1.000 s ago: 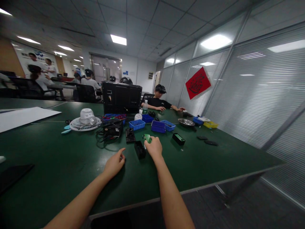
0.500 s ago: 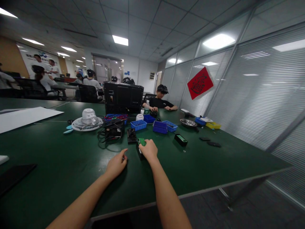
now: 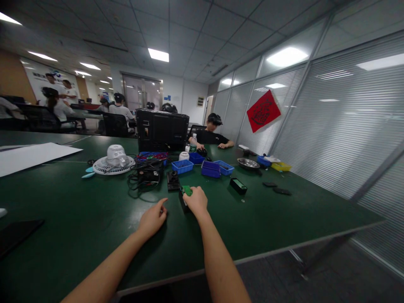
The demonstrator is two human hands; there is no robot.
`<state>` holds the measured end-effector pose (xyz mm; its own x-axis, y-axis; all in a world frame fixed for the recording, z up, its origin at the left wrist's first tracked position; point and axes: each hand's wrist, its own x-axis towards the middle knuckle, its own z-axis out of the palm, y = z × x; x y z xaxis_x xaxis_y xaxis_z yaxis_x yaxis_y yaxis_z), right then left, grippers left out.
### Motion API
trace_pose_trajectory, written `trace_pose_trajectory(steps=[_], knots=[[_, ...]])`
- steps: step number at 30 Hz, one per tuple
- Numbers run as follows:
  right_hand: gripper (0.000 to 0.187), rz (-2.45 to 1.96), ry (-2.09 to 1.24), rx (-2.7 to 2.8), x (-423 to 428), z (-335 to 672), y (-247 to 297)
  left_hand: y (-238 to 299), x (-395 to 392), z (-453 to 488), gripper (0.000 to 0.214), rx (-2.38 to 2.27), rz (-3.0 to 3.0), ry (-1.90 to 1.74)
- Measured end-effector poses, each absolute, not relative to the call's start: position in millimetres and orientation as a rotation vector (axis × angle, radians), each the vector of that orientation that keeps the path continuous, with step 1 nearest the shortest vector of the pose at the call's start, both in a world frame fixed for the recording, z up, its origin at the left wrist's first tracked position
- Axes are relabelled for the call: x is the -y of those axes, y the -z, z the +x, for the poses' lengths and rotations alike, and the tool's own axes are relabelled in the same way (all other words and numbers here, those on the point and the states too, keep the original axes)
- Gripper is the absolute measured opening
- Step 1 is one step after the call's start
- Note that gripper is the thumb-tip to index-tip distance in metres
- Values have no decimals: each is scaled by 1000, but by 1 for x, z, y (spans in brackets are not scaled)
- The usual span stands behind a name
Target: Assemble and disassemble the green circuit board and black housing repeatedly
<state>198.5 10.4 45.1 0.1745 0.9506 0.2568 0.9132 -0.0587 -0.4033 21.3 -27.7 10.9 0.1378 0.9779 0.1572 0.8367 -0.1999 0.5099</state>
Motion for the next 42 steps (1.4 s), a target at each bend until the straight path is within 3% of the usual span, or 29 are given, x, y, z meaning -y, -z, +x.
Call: trace_pose_trajectory(steps=[23,31,37,42], knots=[[42,-1992,-65,1854,-6,187,-30,-8,27,21,43,-1757,2115,-686],[42,-1728,-308,1877,-5,178,-19,-7,25,20,46,-1678,2027,-826],[44,-1343,-942,1733,-9,166,-7,-3,24,21,64,-1699,2082,-995],[38,-1308,-955,1646,-14,169,-4,-1,25,20,66,-1716,2154,-979]])
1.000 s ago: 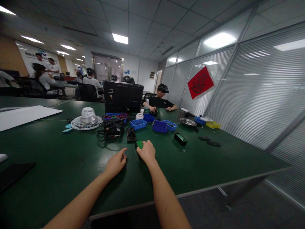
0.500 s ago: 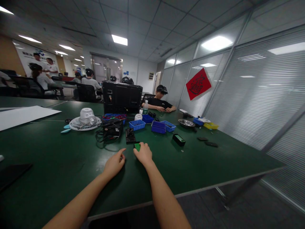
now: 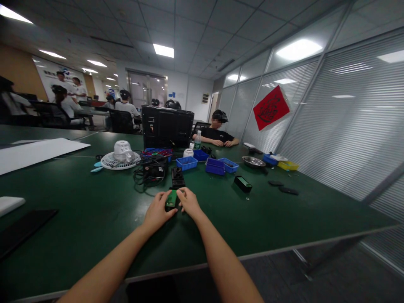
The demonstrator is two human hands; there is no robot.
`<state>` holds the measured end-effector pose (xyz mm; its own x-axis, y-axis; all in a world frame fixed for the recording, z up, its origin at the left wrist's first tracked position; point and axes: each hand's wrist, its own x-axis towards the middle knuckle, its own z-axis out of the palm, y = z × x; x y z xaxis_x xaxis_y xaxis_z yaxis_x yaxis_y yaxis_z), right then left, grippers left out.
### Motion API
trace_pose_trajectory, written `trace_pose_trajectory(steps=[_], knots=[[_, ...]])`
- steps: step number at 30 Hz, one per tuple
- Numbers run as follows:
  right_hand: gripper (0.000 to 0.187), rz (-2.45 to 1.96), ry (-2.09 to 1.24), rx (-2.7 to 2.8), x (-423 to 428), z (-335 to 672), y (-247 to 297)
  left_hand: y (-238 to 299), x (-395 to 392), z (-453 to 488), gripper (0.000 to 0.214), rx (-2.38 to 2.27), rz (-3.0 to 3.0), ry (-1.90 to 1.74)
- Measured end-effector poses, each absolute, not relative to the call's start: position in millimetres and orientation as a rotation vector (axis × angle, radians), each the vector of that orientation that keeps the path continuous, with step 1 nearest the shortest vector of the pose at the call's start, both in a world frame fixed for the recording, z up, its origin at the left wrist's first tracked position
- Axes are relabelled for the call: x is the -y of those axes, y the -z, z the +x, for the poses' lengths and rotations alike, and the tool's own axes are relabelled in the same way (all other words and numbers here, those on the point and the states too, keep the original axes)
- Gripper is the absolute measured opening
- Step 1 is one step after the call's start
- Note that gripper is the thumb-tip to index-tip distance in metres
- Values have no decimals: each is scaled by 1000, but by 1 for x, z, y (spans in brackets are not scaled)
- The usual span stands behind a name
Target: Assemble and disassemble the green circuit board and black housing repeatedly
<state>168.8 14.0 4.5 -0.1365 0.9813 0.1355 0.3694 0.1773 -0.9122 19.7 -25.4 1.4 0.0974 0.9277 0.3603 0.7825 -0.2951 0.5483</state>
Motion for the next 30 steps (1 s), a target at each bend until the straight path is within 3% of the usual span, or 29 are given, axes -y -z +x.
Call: trace_pose_trajectory(steps=[21,30], knots=[[23,-1465,-817,1653,-16,172,-6,1,25,10,24,-1905,2189,-1034],[59,-1297,-1024,1566,-27,172,4,9,19,10,26,-1588,2093,-1098]])
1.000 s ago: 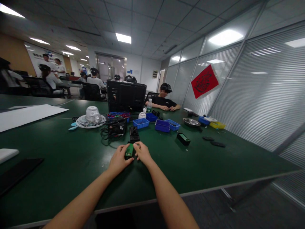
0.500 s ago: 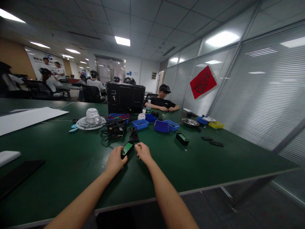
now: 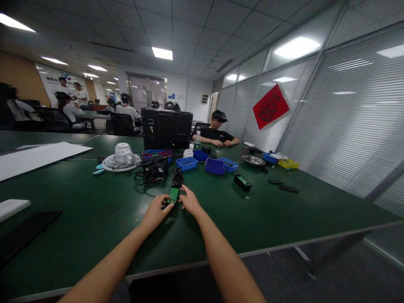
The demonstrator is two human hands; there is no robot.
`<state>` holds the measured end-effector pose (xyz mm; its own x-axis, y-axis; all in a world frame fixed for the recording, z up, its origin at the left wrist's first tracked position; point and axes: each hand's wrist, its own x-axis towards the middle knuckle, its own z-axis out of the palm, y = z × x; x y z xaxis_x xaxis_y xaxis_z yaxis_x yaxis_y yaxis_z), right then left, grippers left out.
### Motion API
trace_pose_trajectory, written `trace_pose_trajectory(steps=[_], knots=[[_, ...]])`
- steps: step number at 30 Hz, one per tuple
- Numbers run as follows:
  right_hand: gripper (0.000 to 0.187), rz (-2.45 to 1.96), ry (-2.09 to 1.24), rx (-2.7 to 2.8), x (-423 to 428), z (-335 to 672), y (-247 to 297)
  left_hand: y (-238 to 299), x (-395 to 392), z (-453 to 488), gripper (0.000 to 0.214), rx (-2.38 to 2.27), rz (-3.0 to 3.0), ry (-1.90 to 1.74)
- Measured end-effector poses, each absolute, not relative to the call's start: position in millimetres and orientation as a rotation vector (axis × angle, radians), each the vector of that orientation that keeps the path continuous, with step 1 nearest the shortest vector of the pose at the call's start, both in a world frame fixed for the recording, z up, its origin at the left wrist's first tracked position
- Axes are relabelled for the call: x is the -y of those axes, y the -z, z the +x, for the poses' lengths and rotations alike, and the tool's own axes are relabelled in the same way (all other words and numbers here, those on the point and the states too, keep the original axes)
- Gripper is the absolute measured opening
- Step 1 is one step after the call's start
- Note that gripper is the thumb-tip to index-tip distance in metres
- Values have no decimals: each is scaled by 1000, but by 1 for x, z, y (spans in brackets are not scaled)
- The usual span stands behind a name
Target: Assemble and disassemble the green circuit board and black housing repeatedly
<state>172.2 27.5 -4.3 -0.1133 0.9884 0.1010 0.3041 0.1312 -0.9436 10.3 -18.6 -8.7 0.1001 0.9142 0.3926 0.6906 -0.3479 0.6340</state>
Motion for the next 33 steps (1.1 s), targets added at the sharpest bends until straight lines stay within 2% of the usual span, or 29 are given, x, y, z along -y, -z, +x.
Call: trace_pose_trajectory(steps=[8,13,18,24,33], knots=[[60,-1227,-1140,1566,-35,173,11,11,9,9,19,-1472,1975,-1165],[57,-1102,-1414,1551,-23,164,10,6,12,11,14,-1650,1925,-1241],[43,-893,-1647,1610,-12,159,1,0,18,11,35,-1930,1985,-1326],[33,-920,-1672,1621,-12,162,-2,2,19,9,43,-1959,1998,-1063],[29,-969,-1627,1571,-17,169,-1,-11,38,-6,49,-2029,1932,-867]])
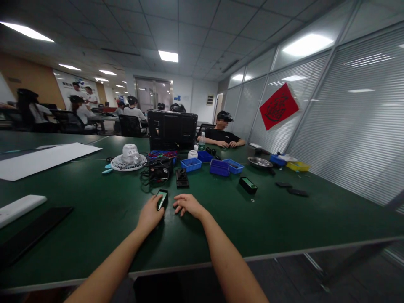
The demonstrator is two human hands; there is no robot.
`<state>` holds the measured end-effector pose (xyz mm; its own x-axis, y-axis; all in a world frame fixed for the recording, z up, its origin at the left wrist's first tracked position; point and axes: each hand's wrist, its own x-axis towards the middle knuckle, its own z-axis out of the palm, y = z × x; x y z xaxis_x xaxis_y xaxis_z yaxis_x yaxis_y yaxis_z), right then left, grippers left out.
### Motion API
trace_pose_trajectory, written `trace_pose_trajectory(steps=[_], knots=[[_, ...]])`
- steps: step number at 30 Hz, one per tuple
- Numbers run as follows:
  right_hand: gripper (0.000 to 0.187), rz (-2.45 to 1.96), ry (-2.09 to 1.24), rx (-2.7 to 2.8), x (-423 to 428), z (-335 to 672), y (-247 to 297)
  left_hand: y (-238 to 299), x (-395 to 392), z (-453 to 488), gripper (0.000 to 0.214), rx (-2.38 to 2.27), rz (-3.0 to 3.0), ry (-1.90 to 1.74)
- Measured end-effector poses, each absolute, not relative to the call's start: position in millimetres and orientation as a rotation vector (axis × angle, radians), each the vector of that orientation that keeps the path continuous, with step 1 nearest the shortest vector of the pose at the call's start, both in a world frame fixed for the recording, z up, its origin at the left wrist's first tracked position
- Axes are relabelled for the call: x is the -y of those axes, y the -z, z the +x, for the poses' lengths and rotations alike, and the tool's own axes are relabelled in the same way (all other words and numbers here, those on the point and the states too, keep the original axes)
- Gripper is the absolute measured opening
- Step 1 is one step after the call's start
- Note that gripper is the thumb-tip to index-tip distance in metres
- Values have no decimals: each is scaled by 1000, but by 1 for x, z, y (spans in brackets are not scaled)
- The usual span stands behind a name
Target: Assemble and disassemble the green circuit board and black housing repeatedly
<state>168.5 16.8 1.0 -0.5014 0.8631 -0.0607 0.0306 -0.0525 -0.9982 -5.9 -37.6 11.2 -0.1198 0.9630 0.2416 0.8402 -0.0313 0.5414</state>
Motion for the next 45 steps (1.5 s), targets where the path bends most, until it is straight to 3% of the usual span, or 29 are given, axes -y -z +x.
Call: trace_pose_trajectory(steps=[20,27,29,33,38,45], knots=[[29,-961,-1566,1614,-23,172,7,-13,28,-111,51,-2423,1781,-761],[26,-1019,-1527,1600,-19,167,1,-24,38,-97,48,-2636,1958,-883],[25,-1040,-1515,1602,-19,166,0,-30,37,-85,41,-2559,2166,-952],[24,-1067,-1505,1609,-18,165,-1,-34,11,-63,26,-2278,2393,-743],[25,-1080,-1498,1606,-17,163,-3,-18,-36,-53,59,-2251,2191,-715],[23,-1108,-1460,1654,-16,160,-5,2,-66,-45,46,-2194,2246,-713]])
